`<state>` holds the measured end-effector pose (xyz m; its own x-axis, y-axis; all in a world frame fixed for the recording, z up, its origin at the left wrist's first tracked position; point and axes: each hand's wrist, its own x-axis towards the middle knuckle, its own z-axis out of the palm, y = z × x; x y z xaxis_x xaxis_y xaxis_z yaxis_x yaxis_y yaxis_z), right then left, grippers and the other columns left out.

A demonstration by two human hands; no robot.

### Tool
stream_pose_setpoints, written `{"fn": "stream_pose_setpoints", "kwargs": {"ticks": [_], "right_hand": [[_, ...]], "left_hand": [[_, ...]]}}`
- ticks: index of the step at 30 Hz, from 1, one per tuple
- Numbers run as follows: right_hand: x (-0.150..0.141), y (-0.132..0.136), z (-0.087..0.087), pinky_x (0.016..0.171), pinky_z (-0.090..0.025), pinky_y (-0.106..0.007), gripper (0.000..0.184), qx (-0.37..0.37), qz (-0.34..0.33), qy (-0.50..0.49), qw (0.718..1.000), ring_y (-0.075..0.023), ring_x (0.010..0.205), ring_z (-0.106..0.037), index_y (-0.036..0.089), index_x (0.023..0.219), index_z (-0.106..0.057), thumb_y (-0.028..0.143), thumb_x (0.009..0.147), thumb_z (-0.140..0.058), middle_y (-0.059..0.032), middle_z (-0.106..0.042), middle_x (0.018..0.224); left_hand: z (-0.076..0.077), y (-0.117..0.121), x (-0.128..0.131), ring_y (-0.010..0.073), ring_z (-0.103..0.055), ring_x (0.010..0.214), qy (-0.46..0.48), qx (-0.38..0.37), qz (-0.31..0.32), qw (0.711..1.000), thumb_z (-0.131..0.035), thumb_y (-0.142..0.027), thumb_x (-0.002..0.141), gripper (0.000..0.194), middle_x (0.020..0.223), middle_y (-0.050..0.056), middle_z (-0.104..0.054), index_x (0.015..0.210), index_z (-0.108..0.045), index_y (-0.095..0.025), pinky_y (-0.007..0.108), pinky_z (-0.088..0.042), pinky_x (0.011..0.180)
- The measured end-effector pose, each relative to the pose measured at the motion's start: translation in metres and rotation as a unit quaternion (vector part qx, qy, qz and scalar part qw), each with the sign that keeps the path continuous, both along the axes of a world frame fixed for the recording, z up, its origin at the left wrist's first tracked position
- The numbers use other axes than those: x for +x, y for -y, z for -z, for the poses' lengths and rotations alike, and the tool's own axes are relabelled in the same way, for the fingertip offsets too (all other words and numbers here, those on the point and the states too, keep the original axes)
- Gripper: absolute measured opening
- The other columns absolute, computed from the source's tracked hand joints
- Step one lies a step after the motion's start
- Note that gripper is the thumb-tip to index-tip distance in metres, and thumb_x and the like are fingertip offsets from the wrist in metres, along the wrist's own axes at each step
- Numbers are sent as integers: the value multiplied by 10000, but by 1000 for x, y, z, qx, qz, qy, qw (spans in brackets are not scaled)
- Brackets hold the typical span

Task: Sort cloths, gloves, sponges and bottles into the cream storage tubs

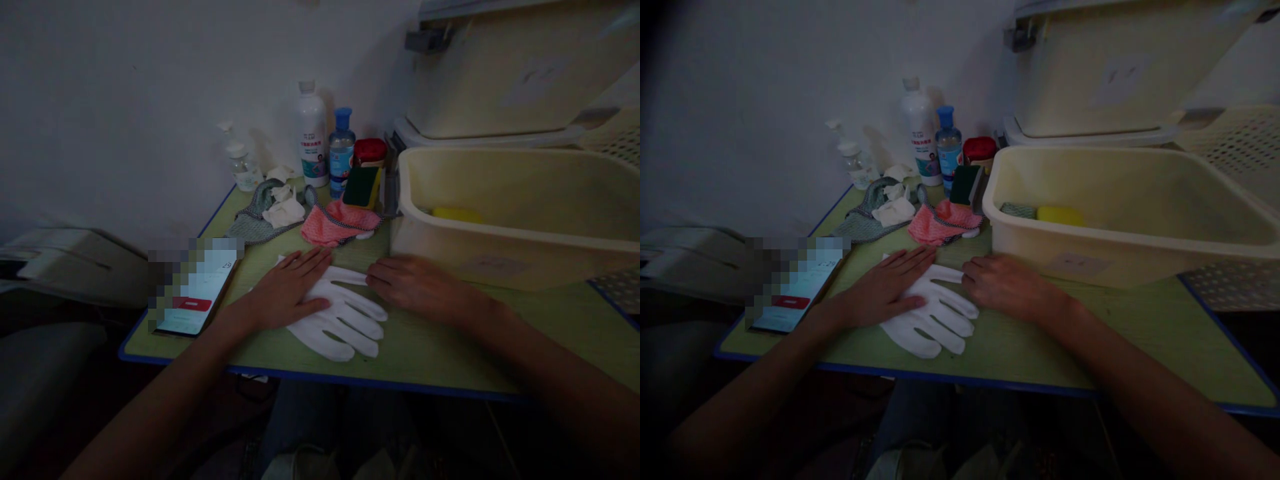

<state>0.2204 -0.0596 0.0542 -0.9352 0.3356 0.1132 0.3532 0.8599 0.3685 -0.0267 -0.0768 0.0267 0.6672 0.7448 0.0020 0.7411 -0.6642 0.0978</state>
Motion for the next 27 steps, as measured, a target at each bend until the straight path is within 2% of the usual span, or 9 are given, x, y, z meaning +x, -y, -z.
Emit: {"fn": "stream_pose_setpoints", "kwargs": {"ticks": [5,9,12,15,19,27], "right_hand": [[2,0,0,633,-484,-294,145,-20,10,-24,999,-189,724,-622,120,847,-657,38,808,-545,-76,-659,787],[2,-1,5,690,-493,-290,154,-77,32,-62,995,-188,784,-625,129,906,-661,62,818,-555,-76,-662,862],[1,-2,7,690,-481,-269,179,-129,49,-100,985,-168,759,-624,132,910,-667,43,808,-550,-69,-662,862],[-3,-2,8,685,-463,-258,212,-165,90,-155,970,-159,741,-622,122,917,-663,14,792,-531,-72,-667,863],[-8,1,8,637,-424,-242,114,-211,120,-224,944,-146,680,-599,117,827,-653,83,807,-546,-55,-658,765],[-9,4,4,550,-359,-216,41,-325,170,-244,898,-117,581,-545,133,773,-610,147,737,-622,-13,-619,670]], "left_hand": [[1,0,-1,224,-193,1409,11,9,2,1000,-299,-556,900,706,1534,129,-152,1459,-139,-155,408,-189,1122],[0,0,-1,222,-179,1413,12,3,6,1000,-294,-551,903,703,1536,127,-139,1454,-158,-137,403,-186,1125],[-1,1,0,230,-187,1410,12,-1,4,1000,-294,-553,901,698,1533,132,-152,1448,-182,-134,425,-198,1121],[-2,1,1,228,-181,1412,4,-2,2,1000,-277,-555,905,689,1533,129,-148,1443,-200,-131,426,-198,1121],[-3,2,1,222,-168,1415,1,-3,3,1000,-269,-556,907,686,1533,127,-144,1440,-206,-128,425,-193,1125],[-4,2,1,243,-174,1413,-5,-14,-3,1000,-260,-576,900,702,1533,132,-146,1440,-212,-132,448,-197,1124]]}}
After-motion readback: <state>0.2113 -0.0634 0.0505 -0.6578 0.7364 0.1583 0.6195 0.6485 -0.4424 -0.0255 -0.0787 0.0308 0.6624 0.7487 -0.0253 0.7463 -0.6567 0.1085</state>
